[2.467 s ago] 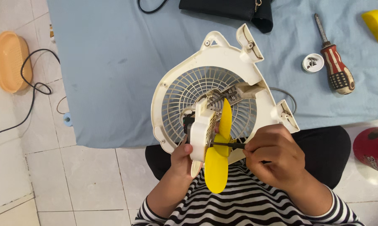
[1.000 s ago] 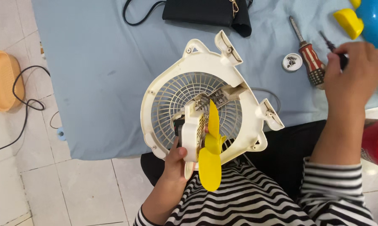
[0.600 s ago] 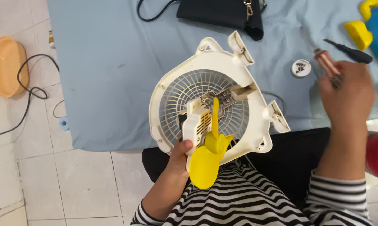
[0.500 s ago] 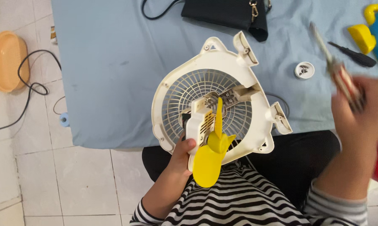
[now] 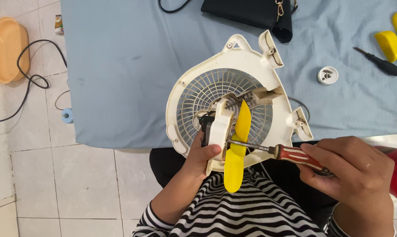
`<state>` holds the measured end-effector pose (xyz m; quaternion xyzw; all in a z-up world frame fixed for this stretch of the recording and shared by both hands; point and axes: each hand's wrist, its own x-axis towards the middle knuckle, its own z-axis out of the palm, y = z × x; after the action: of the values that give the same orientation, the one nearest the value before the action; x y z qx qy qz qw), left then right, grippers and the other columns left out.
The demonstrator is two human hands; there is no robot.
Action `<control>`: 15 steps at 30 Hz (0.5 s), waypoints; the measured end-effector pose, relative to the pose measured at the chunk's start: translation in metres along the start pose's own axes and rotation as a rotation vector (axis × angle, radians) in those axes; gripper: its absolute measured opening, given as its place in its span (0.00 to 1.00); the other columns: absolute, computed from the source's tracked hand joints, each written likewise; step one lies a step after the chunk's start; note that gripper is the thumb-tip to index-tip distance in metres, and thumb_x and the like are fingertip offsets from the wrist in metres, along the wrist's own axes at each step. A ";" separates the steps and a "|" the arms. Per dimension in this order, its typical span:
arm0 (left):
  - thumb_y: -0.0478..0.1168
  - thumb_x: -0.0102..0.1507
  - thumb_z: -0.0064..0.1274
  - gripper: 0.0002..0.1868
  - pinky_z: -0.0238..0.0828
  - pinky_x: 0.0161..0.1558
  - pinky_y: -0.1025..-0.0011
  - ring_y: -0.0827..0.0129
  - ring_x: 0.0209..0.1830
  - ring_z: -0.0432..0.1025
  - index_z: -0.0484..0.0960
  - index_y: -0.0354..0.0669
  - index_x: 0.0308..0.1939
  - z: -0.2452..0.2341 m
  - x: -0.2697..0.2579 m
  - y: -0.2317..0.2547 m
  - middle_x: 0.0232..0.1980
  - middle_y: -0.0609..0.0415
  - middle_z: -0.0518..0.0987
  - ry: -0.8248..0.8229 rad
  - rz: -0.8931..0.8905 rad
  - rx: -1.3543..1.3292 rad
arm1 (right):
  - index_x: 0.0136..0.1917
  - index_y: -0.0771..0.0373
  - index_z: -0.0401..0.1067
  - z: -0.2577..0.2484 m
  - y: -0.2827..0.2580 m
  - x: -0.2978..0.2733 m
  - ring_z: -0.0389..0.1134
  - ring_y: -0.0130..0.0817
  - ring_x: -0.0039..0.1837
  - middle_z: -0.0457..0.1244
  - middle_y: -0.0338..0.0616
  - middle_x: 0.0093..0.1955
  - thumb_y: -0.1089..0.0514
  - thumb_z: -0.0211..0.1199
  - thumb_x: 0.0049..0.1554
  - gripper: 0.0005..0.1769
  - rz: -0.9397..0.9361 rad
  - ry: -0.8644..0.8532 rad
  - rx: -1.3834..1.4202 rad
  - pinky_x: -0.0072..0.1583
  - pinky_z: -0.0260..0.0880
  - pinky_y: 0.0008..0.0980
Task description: The person assembles a small electric fan by attaching a yellow three-blade propeller to the motor shaft. They use a screwdriver to tighten the central nut and secure the blades, then manually spin the propeller to test the assembly.
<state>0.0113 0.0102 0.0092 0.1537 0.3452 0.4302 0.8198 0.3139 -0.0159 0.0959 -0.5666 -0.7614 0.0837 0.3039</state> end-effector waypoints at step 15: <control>0.40 0.50 0.73 0.52 0.79 0.57 0.60 0.56 0.57 0.77 0.61 0.32 0.72 -0.009 0.000 -0.007 0.60 0.40 0.77 0.135 -0.017 0.026 | 0.45 0.59 0.81 0.008 0.011 -0.008 0.69 0.32 0.40 0.67 0.39 0.40 0.60 0.78 0.42 0.15 -0.011 0.020 0.020 0.40 0.70 0.28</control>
<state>0.0087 0.0060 -0.0011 0.1322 0.4067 0.4282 0.7961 0.3196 -0.0181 0.0814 -0.5601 -0.7605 0.0839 0.3176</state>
